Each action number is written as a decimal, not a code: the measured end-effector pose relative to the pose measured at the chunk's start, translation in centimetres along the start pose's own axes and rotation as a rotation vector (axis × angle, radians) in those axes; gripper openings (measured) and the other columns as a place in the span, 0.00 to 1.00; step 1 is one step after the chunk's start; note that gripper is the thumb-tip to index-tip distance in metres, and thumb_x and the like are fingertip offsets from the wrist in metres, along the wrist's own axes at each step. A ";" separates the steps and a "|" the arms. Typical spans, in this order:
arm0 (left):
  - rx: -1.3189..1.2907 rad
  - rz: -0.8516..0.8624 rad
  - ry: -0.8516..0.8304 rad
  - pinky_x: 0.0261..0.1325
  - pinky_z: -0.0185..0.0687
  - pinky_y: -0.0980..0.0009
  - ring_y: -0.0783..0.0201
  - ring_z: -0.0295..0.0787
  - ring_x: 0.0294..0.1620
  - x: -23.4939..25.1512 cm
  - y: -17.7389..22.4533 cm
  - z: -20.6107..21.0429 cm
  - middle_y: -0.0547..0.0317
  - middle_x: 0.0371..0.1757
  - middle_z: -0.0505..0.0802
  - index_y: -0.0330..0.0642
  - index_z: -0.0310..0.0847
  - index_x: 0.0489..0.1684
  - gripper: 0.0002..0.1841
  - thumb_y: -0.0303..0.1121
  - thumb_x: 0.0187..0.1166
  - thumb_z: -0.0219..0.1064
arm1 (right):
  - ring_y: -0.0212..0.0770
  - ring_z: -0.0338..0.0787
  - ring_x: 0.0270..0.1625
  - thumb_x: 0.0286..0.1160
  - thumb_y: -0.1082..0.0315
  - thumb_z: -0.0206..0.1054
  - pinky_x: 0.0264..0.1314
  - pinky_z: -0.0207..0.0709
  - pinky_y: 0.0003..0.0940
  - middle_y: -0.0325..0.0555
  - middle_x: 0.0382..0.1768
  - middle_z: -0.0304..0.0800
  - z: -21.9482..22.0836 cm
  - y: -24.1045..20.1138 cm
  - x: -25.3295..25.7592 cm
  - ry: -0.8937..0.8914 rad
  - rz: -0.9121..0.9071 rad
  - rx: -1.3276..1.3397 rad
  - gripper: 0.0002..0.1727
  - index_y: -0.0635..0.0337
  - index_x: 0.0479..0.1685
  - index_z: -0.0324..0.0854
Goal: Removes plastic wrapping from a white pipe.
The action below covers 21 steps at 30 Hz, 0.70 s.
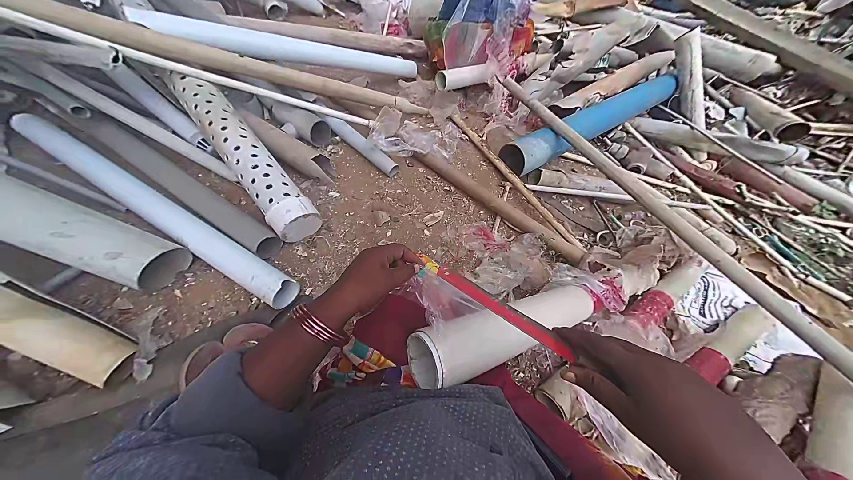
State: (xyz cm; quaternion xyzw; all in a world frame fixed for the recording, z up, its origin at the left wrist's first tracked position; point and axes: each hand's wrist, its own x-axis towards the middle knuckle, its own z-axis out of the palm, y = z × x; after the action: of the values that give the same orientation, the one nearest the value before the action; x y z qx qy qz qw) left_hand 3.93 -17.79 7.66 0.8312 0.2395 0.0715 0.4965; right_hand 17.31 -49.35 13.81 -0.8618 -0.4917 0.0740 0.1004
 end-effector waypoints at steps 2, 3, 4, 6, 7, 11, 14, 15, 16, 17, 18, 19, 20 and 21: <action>0.018 0.024 0.019 0.33 0.70 0.77 0.78 0.72 0.23 0.0 -0.3 0.0 0.69 0.22 0.82 0.43 0.89 0.48 0.06 0.30 0.85 0.66 | 0.56 0.90 0.32 0.78 0.53 0.67 0.32 0.81 0.59 0.55 0.38 0.92 0.4 -0.6 0.3 -0.052 -0.013 0.009 0.25 0.54 0.71 0.86; 0.025 0.034 0.028 0.33 0.70 0.77 0.78 0.73 0.23 0.0 -0.3 0.0 0.69 0.22 0.82 0.43 0.89 0.48 0.06 0.30 0.84 0.66 | 0.56 0.91 0.32 0.77 0.53 0.68 0.33 0.82 0.59 0.55 0.38 0.92 0.5 -0.8 0.4 -0.075 -0.019 0.013 0.25 0.53 0.71 0.86; 0.036 0.039 0.034 0.33 0.70 0.76 0.77 0.73 0.23 0.0 -0.2 0.1 0.69 0.22 0.82 0.44 0.89 0.48 0.06 0.31 0.84 0.66 | 0.57 0.91 0.33 0.78 0.53 0.68 0.33 0.82 0.59 0.55 0.38 0.92 0.5 -1.0 0.5 -0.100 -0.016 0.018 0.25 0.52 0.71 0.85; 0.077 0.040 0.050 0.33 0.70 0.74 0.76 0.72 0.24 -0.2 0.2 0.1 0.68 0.23 0.82 0.45 0.90 0.48 0.06 0.31 0.84 0.66 | 0.58 0.91 0.34 0.78 0.54 0.69 0.33 0.82 0.59 0.55 0.38 0.91 0.8 -1.4 0.8 -0.108 -0.013 0.008 0.25 0.52 0.72 0.85; 0.107 0.054 0.064 0.33 0.70 0.74 0.76 0.72 0.24 -0.4 0.4 0.2 0.68 0.24 0.81 0.45 0.90 0.47 0.06 0.32 0.84 0.66 | 0.58 0.92 0.34 0.78 0.54 0.69 0.33 0.82 0.58 0.56 0.38 0.91 0.9 -1.8 1.0 -0.119 0.001 0.000 0.25 0.51 0.73 0.85; 0.265 0.131 0.127 0.40 0.76 0.68 0.70 0.79 0.31 -1.2 1.1 0.8 0.61 0.32 0.88 0.43 0.91 0.50 0.11 0.35 0.86 0.61 | 0.63 0.93 0.36 0.80 0.55 0.69 0.34 0.83 0.59 0.60 0.40 0.92 1.7 -3.2 1.8 -0.121 0.059 -0.039 0.24 0.51 0.73 0.85; 0.335 0.153 0.143 0.44 0.80 0.59 0.60 0.84 0.35 -1.4 1.6 1.1 0.52 0.38 0.91 0.38 0.90 0.52 0.13 0.33 0.86 0.59 | 0.66 0.93 0.40 0.83 0.55 0.66 0.37 0.83 0.61 0.64 0.42 0.92 1.6 -4.2 2.2 -0.156 0.102 -0.024 0.24 0.52 0.76 0.83; 0.348 0.158 0.158 0.45 0.81 0.56 0.58 0.86 0.36 -1.4 1.7 1.4 0.50 0.39 0.91 0.37 0.90 0.52 0.12 0.31 0.85 0.60 | 0.67 0.93 0.41 0.84 0.55 0.65 0.38 0.82 0.61 0.65 0.43 0.92 1.7 -4.5 2.3 -0.163 0.117 -0.014 0.25 0.52 0.77 0.82; 0.362 0.163 0.173 0.45 0.82 0.55 0.57 0.86 0.36 -1.3 1.6 1.6 0.50 0.39 0.92 0.37 0.90 0.51 0.12 0.30 0.85 0.60 | 0.68 0.93 0.43 0.86 0.55 0.63 0.40 0.83 0.62 0.66 0.45 0.92 1.8 -4.9 2.4 -0.179 0.134 -0.003 0.25 0.52 0.78 0.81; 0.374 0.164 0.183 0.47 0.83 0.54 0.56 0.88 0.37 -1.1 1.6 1.8 0.49 0.40 0.93 0.37 0.90 0.51 0.12 0.30 0.85 0.60 | 0.69 0.92 0.44 0.87 0.54 0.62 0.41 0.83 0.62 0.66 0.47 0.91 2.0 -5.2 2.6 -0.193 0.147 0.005 0.25 0.52 0.79 0.80; 0.385 0.164 0.190 0.49 0.84 0.53 0.54 0.89 0.39 -1.0 1.6 2.0 0.47 0.42 0.93 0.36 0.90 0.51 0.12 0.29 0.84 0.60 | 0.69 0.92 0.45 0.87 0.55 0.61 0.42 0.82 0.63 0.67 0.48 0.91 2.3 -5.5 2.7 -0.196 0.153 0.012 0.26 0.53 0.80 0.79; 0.405 0.155 0.190 0.51 0.84 0.51 0.52 0.91 0.42 -0.9 1.6 2.2 0.46 0.45 0.94 0.36 0.90 0.51 0.12 0.29 0.85 0.60 | 0.70 0.92 0.45 0.88 0.55 0.60 0.42 0.83 0.63 0.67 0.48 0.91 2.6 -5.7 2.9 -0.194 0.157 0.018 0.26 0.54 0.81 0.78; 0.429 0.142 0.186 0.54 0.85 0.49 0.51 0.92 0.45 -0.8 1.7 2.3 0.46 0.48 0.94 0.37 0.90 0.52 0.12 0.29 0.85 0.60 | 0.69 0.93 0.44 0.88 0.55 0.60 0.41 0.83 0.62 0.67 0.48 0.91 3.1 -5.9 2.9 -0.168 0.151 0.017 0.26 0.54 0.80 0.78; 0.451 0.126 0.178 0.57 0.85 0.48 0.49 0.93 0.48 -0.6 1.8 2.5 0.45 0.51 0.94 0.36 0.90 0.53 0.13 0.29 0.86 0.59 | 0.69 0.93 0.44 0.88 0.55 0.60 0.41 0.83 0.62 0.68 0.47 0.91 3.6 -6.1 2.9 -0.143 0.148 0.018 0.26 0.55 0.80 0.78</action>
State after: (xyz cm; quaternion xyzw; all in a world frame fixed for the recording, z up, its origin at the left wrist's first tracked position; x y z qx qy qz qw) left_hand 4.86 -20.73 8.04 0.9247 0.2398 0.1199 0.2703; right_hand 12.93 -43.47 11.78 -0.8872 -0.4321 0.1470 0.0673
